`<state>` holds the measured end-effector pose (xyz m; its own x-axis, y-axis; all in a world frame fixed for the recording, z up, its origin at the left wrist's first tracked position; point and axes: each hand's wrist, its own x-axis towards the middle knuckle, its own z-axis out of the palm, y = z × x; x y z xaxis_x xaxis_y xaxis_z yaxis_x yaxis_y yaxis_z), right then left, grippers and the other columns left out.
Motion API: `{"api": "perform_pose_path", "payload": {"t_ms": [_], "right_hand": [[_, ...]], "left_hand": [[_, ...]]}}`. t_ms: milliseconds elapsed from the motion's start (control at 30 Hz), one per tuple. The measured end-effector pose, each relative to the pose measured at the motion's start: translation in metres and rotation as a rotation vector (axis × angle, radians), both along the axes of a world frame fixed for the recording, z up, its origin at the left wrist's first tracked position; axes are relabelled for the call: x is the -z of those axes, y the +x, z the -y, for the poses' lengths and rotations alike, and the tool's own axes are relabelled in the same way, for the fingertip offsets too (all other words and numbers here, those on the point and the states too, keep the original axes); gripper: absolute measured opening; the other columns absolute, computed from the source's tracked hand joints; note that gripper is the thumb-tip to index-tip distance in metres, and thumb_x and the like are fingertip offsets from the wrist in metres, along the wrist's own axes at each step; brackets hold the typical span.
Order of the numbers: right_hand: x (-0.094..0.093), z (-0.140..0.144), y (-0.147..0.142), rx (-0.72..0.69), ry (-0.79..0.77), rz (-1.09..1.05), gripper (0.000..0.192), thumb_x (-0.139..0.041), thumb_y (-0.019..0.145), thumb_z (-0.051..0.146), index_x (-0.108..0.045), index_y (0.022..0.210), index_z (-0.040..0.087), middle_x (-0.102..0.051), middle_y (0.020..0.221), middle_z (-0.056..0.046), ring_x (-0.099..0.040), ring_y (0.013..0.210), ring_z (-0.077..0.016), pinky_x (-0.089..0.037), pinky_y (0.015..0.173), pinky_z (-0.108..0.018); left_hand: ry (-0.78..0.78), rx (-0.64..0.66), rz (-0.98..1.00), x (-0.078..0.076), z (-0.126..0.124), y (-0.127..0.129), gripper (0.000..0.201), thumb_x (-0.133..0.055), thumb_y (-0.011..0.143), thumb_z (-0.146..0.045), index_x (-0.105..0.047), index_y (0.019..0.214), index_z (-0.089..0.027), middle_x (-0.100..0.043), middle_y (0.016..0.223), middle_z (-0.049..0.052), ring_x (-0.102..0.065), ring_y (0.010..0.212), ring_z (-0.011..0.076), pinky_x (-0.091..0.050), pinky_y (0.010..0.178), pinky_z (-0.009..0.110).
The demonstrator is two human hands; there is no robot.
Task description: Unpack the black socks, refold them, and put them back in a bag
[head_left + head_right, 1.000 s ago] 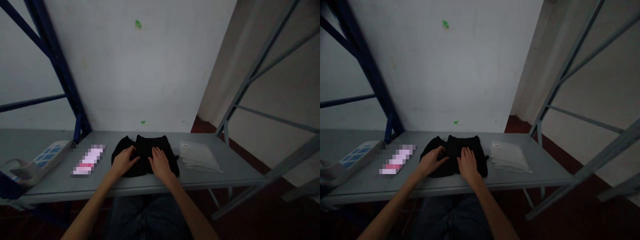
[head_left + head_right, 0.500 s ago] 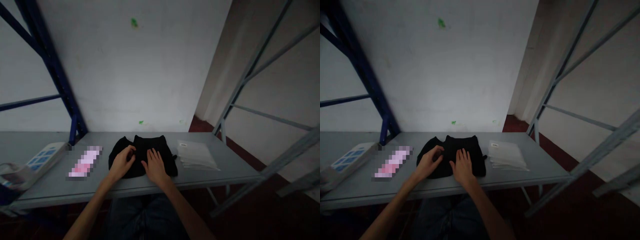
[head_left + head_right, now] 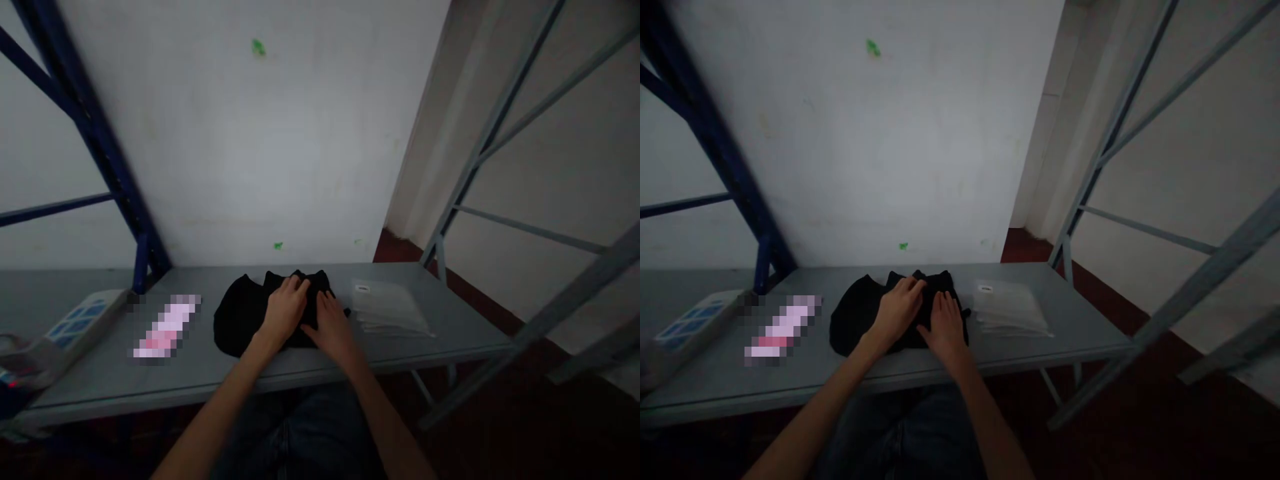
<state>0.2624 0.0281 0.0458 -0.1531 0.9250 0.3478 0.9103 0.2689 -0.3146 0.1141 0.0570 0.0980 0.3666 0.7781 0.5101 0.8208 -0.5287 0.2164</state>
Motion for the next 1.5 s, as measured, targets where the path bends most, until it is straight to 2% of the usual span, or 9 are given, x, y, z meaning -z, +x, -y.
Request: {"api": "perform_pose_path", "payload": {"t_ms": [167,333,500,700,800,1000,1233,1367,1500], "right_hand": [[0.001,-0.018,0.039,0.144,0.010,-0.112,0.057,-0.045,0.092,0.009,-0.055,0.148,0.008,-0.065,0.141,-0.020,-0.061,0.132,-0.0267,-0.045,0.111,-0.038],[-0.001,-0.032,0.033,0.207,-0.144,-0.181,0.046,-0.035,0.109,0.036,-0.075,0.121,0.016,-0.078,0.114,-0.015,-0.073,0.108,-0.0259,-0.052,0.092,-0.032],[-0.007,-0.035,0.025,0.260,-0.159,-0.164,0.049,-0.041,0.108,0.051,-0.078,0.116,0.021,-0.079,0.111,-0.013,-0.074,0.106,-0.0266,-0.051,0.088,-0.032],[-0.009,-0.035,0.016,0.250,-0.105,-0.309,0.046,-0.057,0.102,0.039,-0.059,0.142,0.018,-0.080,0.107,-0.008,-0.074,0.105,-0.0244,-0.050,0.089,-0.031],[-0.005,-0.032,0.003,0.247,-0.057,-0.278,0.038,-0.059,0.101,0.038,-0.060,0.134,0.019,-0.079,0.101,-0.007,-0.074,0.099,-0.0233,-0.049,0.086,-0.032],[0.002,-0.022,-0.005,0.244,0.014,-0.147,0.026,-0.059,0.100,0.037,-0.064,0.120,0.021,-0.077,0.101,-0.009,-0.071,0.100,-0.0255,-0.047,0.086,-0.035],[-0.009,-0.019,0.054,0.246,0.097,-0.071,0.021,-0.062,0.097,0.023,-0.070,0.116,0.022,-0.075,0.115,-0.009,-0.066,0.110,-0.0251,-0.047,0.092,-0.034],[-0.008,-0.016,0.099,0.261,-0.005,0.091,0.021,-0.071,0.089,0.020,-0.074,0.111,0.022,-0.074,0.116,-0.009,-0.066,0.111,-0.0267,-0.046,0.091,-0.033],[-0.003,-0.015,0.119,0.275,-0.107,0.106,0.014,-0.069,0.091,0.019,-0.075,0.103,0.021,-0.076,0.108,-0.007,-0.069,0.104,-0.0230,-0.045,0.084,-0.029]], "left_hand": [[0.015,0.215,-0.060,0.031,0.004,0.013,0.047,-0.057,0.092,-0.014,-0.054,0.137,-0.025,-0.061,0.133,0.013,-0.057,0.121,0.0307,-0.049,0.099,0.044],[-0.081,-0.063,0.051,0.057,0.012,-0.020,0.041,-0.066,0.093,-0.029,-0.054,0.132,-0.021,-0.065,0.121,0.013,-0.062,0.113,0.0304,-0.051,0.094,0.041],[-0.181,-0.108,0.044,0.056,0.010,-0.032,0.025,-0.065,0.095,-0.028,-0.059,0.118,-0.024,-0.070,0.097,0.004,-0.067,0.093,0.0246,-0.049,0.083,0.035],[-0.156,-0.123,0.146,0.050,0.007,-0.037,0.014,-0.058,0.096,-0.022,-0.061,0.109,-0.025,-0.072,0.096,0.002,-0.069,0.091,0.0226,-0.047,0.081,0.033],[-0.120,-0.145,0.129,0.056,0.009,-0.046,0.013,-0.061,0.094,-0.022,-0.062,0.107,-0.024,-0.073,0.094,0.002,-0.070,0.089,0.0232,-0.047,0.081,0.034],[0.031,-0.113,0.071,0.071,0.011,-0.051,0.034,-0.061,0.098,-0.032,-0.061,0.131,-0.024,-0.073,0.099,0.005,-0.069,0.092,0.0258,-0.048,0.082,0.038],[0.145,-0.063,-0.011,0.075,0.010,-0.049,0.034,-0.052,0.102,-0.024,-0.068,0.131,-0.026,-0.072,0.101,0.008,-0.066,0.095,0.0260,-0.048,0.084,0.040],[0.180,-0.026,-0.018,0.076,0.012,-0.052,0.036,-0.051,0.101,-0.020,-0.069,0.132,-0.025,-0.070,0.103,0.008,-0.065,0.095,0.0254,-0.048,0.083,0.040],[0.201,-0.043,-0.006,0.077,0.013,-0.056,0.038,-0.051,0.100,-0.018,-0.070,0.132,-0.025,-0.068,0.105,0.009,-0.064,0.092,0.0243,-0.050,0.082,0.040]]}}
